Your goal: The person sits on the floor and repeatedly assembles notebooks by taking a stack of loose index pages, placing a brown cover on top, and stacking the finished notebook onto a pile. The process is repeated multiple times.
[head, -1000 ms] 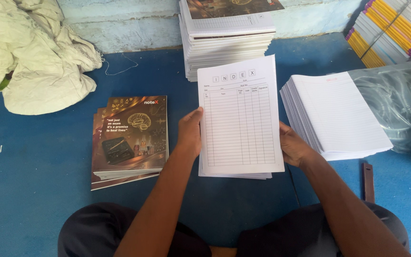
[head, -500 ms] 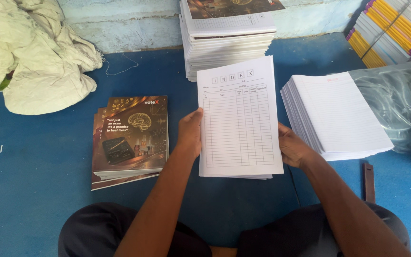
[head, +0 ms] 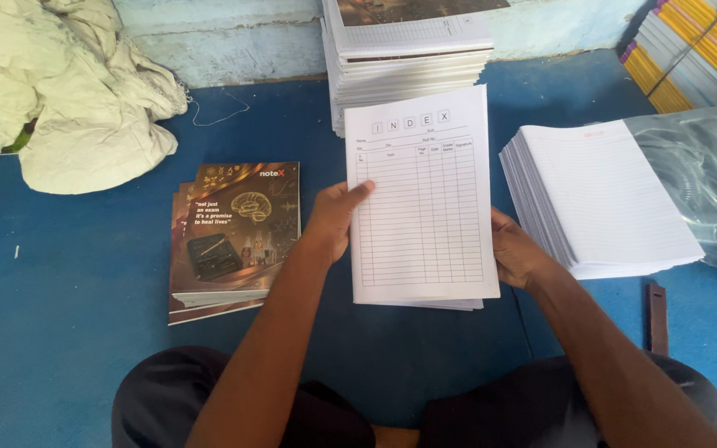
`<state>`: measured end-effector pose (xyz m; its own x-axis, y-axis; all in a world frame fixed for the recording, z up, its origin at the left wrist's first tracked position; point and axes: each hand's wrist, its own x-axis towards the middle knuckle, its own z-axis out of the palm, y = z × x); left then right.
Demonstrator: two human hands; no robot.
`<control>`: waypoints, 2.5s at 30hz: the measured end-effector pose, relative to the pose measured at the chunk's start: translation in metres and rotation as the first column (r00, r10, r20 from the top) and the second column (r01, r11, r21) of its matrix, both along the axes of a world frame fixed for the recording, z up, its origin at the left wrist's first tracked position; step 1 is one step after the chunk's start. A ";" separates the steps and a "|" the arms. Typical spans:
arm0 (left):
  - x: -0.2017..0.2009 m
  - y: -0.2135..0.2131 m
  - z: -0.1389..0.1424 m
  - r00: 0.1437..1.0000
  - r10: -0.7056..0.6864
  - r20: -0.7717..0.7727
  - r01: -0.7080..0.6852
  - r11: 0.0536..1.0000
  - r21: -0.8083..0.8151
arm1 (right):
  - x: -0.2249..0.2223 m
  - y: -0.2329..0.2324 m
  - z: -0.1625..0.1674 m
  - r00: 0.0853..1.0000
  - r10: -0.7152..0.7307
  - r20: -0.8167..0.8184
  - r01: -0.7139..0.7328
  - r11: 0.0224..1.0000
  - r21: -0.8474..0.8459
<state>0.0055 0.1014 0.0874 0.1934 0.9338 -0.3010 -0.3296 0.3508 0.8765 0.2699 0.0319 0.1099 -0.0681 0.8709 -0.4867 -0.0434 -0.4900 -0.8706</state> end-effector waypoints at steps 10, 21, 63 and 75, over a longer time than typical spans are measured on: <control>0.005 -0.006 0.013 0.994 -0.086 -0.068 0.088 0.996 0.018 | 0.000 0.003 -0.006 0.997 0.058 -0.057 -0.056 0.998 0.034; 0.010 -0.008 0.036 0.987 -0.160 -0.013 0.159 0.971 0.178 | 0.002 0.009 0.013 0.988 -0.084 -0.133 0.101 0.987 0.125; -0.073 -0.004 -0.053 0.808 0.012 -0.589 0.047 0.995 0.085 | 0.023 0.012 -0.017 0.996 0.036 -0.077 -0.031 0.998 0.059; -0.135 -0.050 -0.029 -0.136 -0.131 -0.982 0.313 0.935 -0.169 | 0.024 0.011 -0.023 0.995 0.057 -0.081 -0.053 0.997 0.055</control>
